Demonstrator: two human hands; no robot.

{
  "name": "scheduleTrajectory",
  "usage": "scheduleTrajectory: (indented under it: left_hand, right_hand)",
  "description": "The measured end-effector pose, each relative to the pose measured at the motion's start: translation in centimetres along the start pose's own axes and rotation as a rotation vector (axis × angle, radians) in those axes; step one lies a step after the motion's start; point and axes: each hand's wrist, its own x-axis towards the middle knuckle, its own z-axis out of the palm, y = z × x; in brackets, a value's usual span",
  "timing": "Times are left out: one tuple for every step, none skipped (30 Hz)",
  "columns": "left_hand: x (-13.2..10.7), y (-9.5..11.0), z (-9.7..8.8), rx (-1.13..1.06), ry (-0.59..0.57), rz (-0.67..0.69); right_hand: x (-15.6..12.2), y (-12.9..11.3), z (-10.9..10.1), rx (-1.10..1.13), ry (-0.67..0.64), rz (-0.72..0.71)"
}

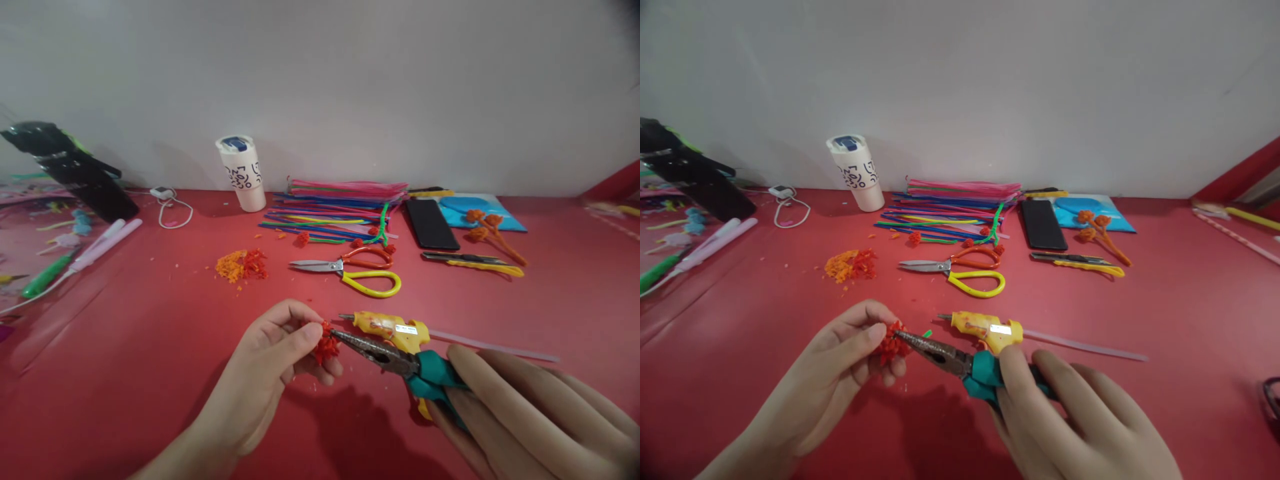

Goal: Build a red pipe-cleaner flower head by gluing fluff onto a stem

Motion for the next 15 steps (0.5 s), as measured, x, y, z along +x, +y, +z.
scheduleTrajectory:
  left_hand:
    - [0.0, 0.0, 0.0, 0.000, 0.006, -0.004]
    - [0.0, 0.0, -0.1, 0.000, 0.010, -0.008]
    - [0.0, -0.1, -0.1, -0.001, 0.011, -0.011]
    - [0.0, -0.1, -0.1, -0.003, 0.012, -0.013]
    - [0.0, -0.1, -0.1, -0.006, 0.014, -0.015]
    - [0.1, -0.1, -0.1, -0.011, 0.015, -0.017]
    - [0.1, -0.1, -0.1, -0.019, 0.016, -0.015]
    - [0.1, -0.1, -0.1, -0.028, 0.018, -0.013]
    - [0.1, -0.1, -0.1, -0.036, 0.018, -0.010]
    - [0.2, -0.1, -0.1, -0.044, 0.017, -0.004]
    - [0.2, -0.1, -0.2, -0.049, 0.017, 0.004]
    - [0.3, -0.1, -0.2, -0.051, 0.016, 0.015]
    - [0.3, -0.2, -0.3, -0.049, 0.014, 0.030]
    - [0.3, -0.2, -0.4, -0.045, 0.021, 0.043]
    - [0.3, -0.2, -0.4, -0.039, 0.020, 0.056]
  right_hand:
    - [-0.2, 0.0, 0.0, 0.005, -0.003, 0.008]
    - [-0.4, 0.0, 0.0, 0.009, -0.014, 0.018]
    - [-0.5, 0.0, 0.0, 0.009, -0.025, 0.025]
    - [-0.5, 0.1, -0.1, 0.007, -0.034, 0.032]
    - [-0.5, 0.1, -0.1, 0.004, -0.044, 0.040]
    - [-0.4, 0.2, -0.1, -0.005, -0.049, 0.049]
    - [-0.2, 0.3, -0.2, -0.013, -0.051, 0.062]
    - [0.0, 0.3, -0.2, -0.021, -0.048, 0.074]
    - [0.2, 0.4, -0.3, -0.025, -0.045, 0.083]
    - [0.4, 0.4, -0.3, -0.027, -0.044, 0.089]
    - [0.5, 0.5, -0.3, -0.023, -0.038, 0.093]
    - [0.6, 0.5, -0.3, -0.011, -0.027, 0.103]
    - [0.7, 0.5, -0.2, 0.014, -0.015, 0.118]
    - [0.7, 0.4, -0.2, 0.053, -0.006, 0.141]
    - [0.8, 0.4, -0.1, 0.101, -0.002, 0.174]
